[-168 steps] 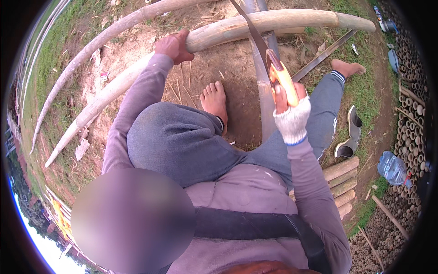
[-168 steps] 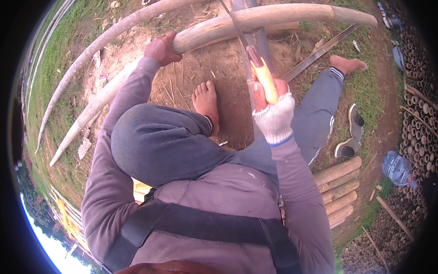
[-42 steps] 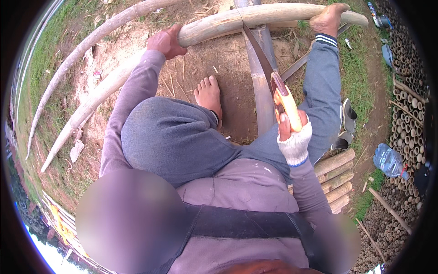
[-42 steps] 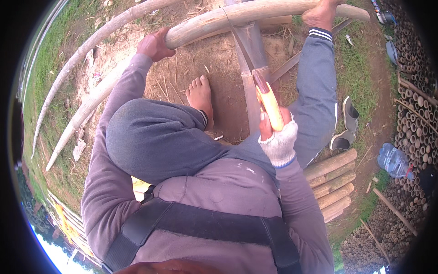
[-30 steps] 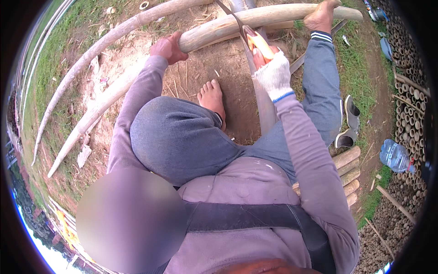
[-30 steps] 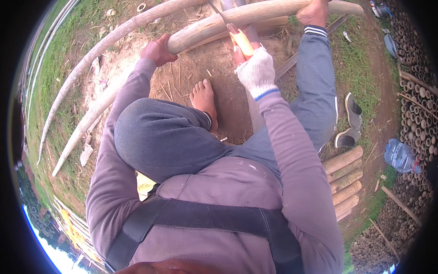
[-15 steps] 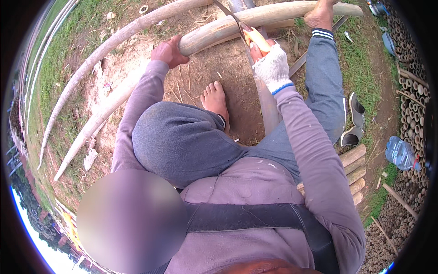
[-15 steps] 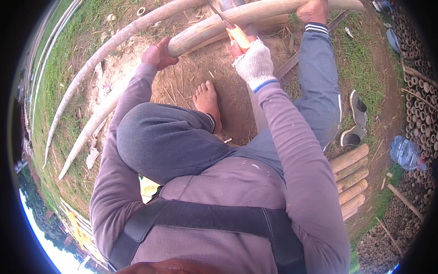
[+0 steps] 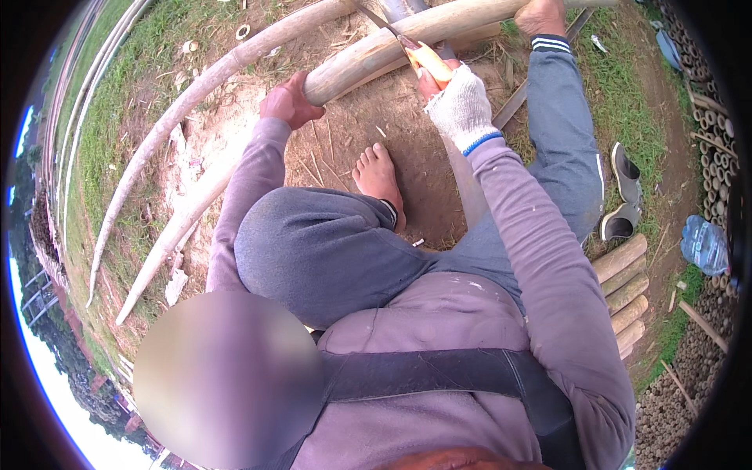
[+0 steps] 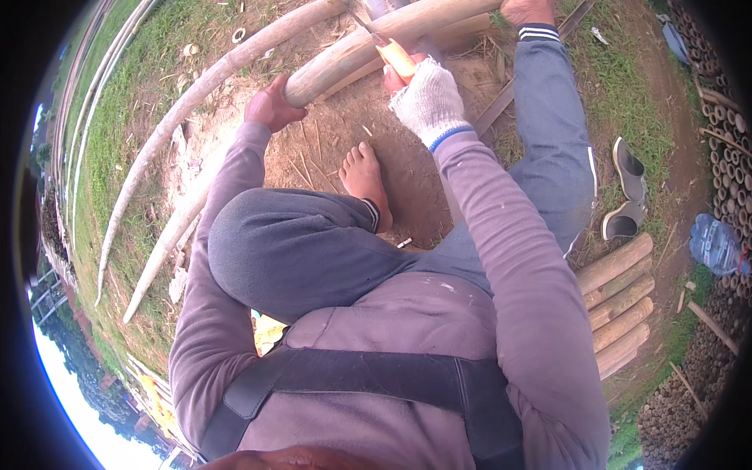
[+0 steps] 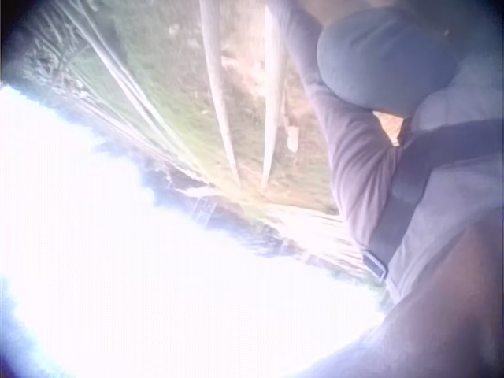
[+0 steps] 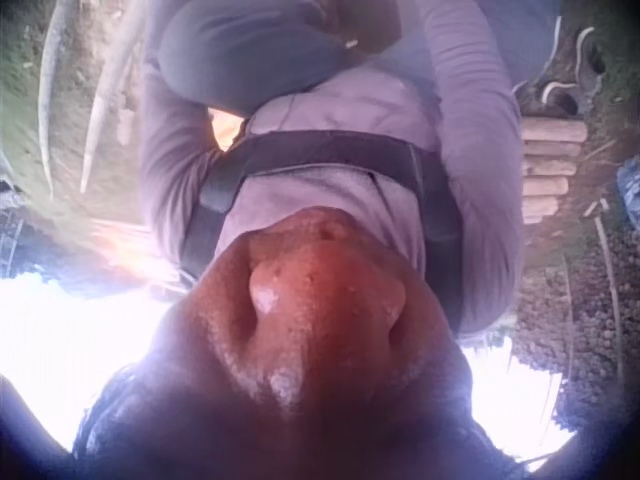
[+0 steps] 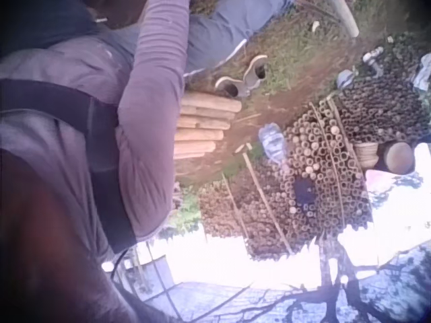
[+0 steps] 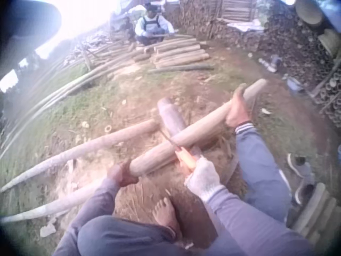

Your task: The person uses a hand saw to cut a long bamboo pole into shorter sections. They hold the bamboo steady with their left hand and saw with their right hand, then place the cut pieces onto a nearby stack.

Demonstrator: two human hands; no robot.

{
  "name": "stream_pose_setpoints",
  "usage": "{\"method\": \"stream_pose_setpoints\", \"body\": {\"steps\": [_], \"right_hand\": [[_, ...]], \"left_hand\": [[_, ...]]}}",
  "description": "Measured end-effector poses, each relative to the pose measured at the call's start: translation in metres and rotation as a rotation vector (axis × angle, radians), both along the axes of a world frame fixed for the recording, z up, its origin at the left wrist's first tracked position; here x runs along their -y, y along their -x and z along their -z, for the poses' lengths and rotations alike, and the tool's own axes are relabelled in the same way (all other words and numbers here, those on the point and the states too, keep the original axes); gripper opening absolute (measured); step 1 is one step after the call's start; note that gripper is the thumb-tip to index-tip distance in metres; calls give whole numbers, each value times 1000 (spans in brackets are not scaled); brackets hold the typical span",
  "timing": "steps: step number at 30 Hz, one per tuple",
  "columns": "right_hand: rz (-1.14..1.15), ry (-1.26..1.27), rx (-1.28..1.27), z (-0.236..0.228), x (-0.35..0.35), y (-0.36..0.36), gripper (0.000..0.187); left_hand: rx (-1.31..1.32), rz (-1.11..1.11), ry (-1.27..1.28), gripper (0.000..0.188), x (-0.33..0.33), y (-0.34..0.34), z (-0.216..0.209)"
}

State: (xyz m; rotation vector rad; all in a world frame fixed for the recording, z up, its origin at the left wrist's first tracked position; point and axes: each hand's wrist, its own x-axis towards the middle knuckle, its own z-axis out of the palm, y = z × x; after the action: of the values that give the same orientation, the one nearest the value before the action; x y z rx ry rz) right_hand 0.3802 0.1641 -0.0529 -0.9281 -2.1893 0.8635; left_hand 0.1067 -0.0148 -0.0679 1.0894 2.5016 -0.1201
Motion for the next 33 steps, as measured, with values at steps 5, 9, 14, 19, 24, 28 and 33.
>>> {"method": "stream_pose_setpoints", "body": {"steps": [5, 9, 14, 19, 24, 28, 33], "right_hand": [[-221, -3, -17, -44, 59, -155, 17], [-90, 167, -123, -11, 62, -139, 20], [30, 89, -7, -11, -5, 10, 43], [-100, 128, -66, -26, 43, -100, 27], [-121, 78, -192, -12, 56, -141, 21], [27, 68, -63, 1, -1, -13, 35], [-10, 145, -22, -12, 18, -62, 31]], "left_hand": [[-44, -19, -73, 91, 17, 1, 14], [-33, -5, -46, 89, 12, 0, 11], [-27, 9, -61, 92, 1, 1, 9], [-55, 2, -102, 87, 16, -2, 4], [-57, -3, -108, 83, 16, -5, -2], [-95, 35, -99, 91, 0, -9, -3], [-88, -5, -115, 96, 0, -2, -10]]}}
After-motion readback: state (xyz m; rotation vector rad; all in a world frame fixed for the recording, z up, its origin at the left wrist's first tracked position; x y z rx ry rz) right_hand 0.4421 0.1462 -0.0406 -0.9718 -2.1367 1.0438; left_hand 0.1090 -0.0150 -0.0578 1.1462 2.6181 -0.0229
